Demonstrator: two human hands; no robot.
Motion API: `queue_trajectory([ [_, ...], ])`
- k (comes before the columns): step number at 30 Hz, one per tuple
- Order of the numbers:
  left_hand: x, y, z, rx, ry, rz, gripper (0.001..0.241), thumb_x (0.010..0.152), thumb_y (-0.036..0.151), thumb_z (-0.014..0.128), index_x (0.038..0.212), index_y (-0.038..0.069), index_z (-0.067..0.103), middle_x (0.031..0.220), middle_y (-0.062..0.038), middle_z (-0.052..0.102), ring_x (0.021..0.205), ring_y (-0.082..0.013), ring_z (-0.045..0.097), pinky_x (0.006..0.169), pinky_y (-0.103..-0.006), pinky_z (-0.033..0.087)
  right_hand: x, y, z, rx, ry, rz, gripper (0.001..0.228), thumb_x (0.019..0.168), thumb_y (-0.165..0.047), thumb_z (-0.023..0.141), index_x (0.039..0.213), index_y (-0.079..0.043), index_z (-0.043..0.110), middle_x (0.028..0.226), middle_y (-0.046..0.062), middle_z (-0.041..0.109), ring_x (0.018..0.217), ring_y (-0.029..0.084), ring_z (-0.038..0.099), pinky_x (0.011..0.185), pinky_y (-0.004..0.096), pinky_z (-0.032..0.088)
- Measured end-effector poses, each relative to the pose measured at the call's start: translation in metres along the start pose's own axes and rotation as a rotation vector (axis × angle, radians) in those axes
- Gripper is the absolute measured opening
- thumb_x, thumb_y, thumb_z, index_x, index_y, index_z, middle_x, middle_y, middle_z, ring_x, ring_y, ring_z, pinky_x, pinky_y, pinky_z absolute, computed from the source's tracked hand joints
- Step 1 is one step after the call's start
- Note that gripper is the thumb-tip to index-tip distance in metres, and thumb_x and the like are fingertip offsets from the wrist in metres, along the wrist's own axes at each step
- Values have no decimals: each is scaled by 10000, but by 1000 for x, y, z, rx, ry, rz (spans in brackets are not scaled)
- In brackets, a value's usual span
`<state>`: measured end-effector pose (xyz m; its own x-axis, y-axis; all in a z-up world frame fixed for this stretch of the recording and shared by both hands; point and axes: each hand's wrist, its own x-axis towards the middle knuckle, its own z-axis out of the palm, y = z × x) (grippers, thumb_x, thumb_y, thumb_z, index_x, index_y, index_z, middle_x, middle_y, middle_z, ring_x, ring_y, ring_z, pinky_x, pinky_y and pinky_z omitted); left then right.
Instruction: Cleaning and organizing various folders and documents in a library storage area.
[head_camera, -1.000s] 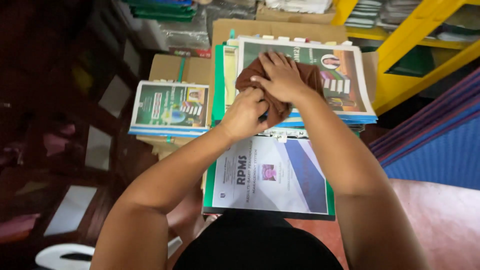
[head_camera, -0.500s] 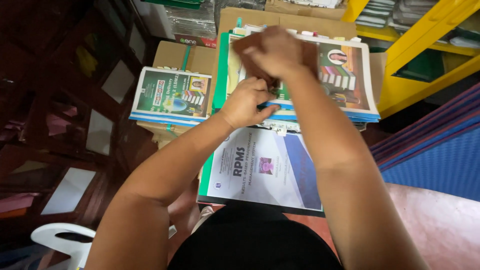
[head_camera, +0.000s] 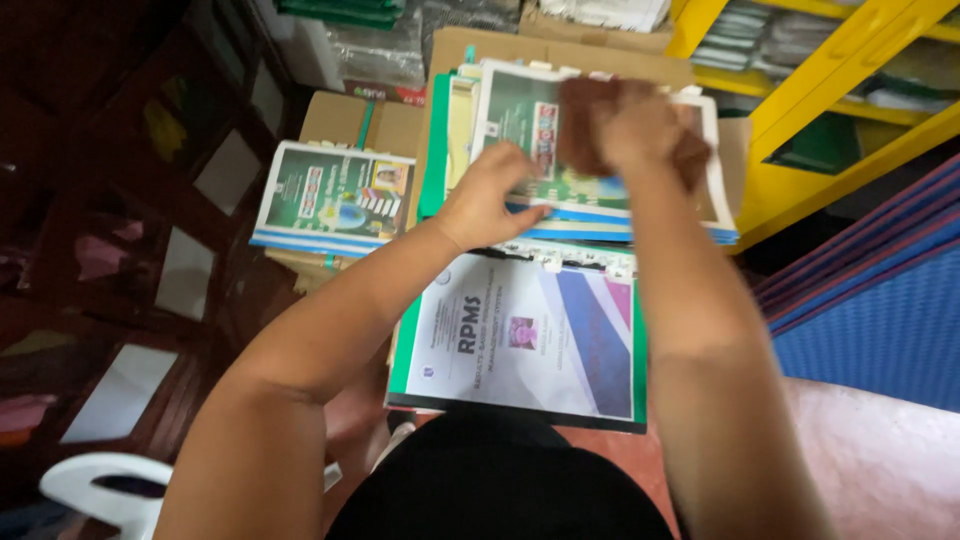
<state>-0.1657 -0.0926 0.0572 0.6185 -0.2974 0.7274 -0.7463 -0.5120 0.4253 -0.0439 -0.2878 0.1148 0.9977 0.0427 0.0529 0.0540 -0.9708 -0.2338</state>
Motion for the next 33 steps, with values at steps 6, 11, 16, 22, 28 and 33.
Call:
queue_trajectory([
  [6, 38, 10, -11, 317, 1, -387, 612, 914, 557, 518, 1366, 146, 556, 1388, -157, 476, 1287, -411, 441, 1038, -558, 372, -42, -35, -24, 538, -185, -402, 421, 1033, -271, 400, 1386, -146, 593, 1501, 91, 511, 1366, 263, 479, 1144, 434, 360],
  [11, 59, 34, -10, 507, -615, -668, 843, 952, 712, 255, 1605, 182, 316, 1701, -124, 173, 1564, -384, 67, 1232, -616, 30, 21, 63, 30, 136, 161, -244, 406, 1073, -176, 402, 1420, -40, 563, 1443, 196, 571, 1351, 372, 488, 1142, 553, 294],
  [16, 80, 45, 38, 411, -701, -530, 678, 1053, 514, 363, 1612, 130, 355, 1702, -137, 251, 1577, -402, 157, 1242, -613, 144, 42, 98, 61, 8, -45, -57, 548, 1105, -330, 363, 1618, -137, 367, 1688, 119, 257, 1570, 350, 175, 1245, 612, 150],
  [22, 130, -27, 85, 552, -643, -504, 637, 1057, 518, 317, 1610, 209, 380, 1700, -78, 271, 1572, -348, 207, 1258, -564, 172, 75, 136, 105, 70, 66, -95, 481, 1077, -267, 385, 1512, -131, 539, 1657, 86, 360, 1552, 326, 243, 1234, 591, 205],
  [28, 121, -97, 52, 671, -559, -743, 741, 1051, 602, 257, 1632, 145, 307, 1681, -154, 278, 1555, -358, 219, 1242, -537, 185, 69, 132, 107, 32, 152, -134, 507, 1046, -289, 469, 1524, -133, 537, 1626, 106, 401, 1543, 336, 251, 1209, 575, 257],
  [33, 99, 9, 17, 658, -633, -719, 717, 1076, 528, 250, 1638, 83, 280, 1701, -189, 228, 1575, -381, 180, 1249, -553, 163, 103, 153, 139, 27, 146, -152, 630, 1013, -374, 615, 1569, -119, 466, 1644, 116, 340, 1553, 346, 190, 1205, 628, 220],
])
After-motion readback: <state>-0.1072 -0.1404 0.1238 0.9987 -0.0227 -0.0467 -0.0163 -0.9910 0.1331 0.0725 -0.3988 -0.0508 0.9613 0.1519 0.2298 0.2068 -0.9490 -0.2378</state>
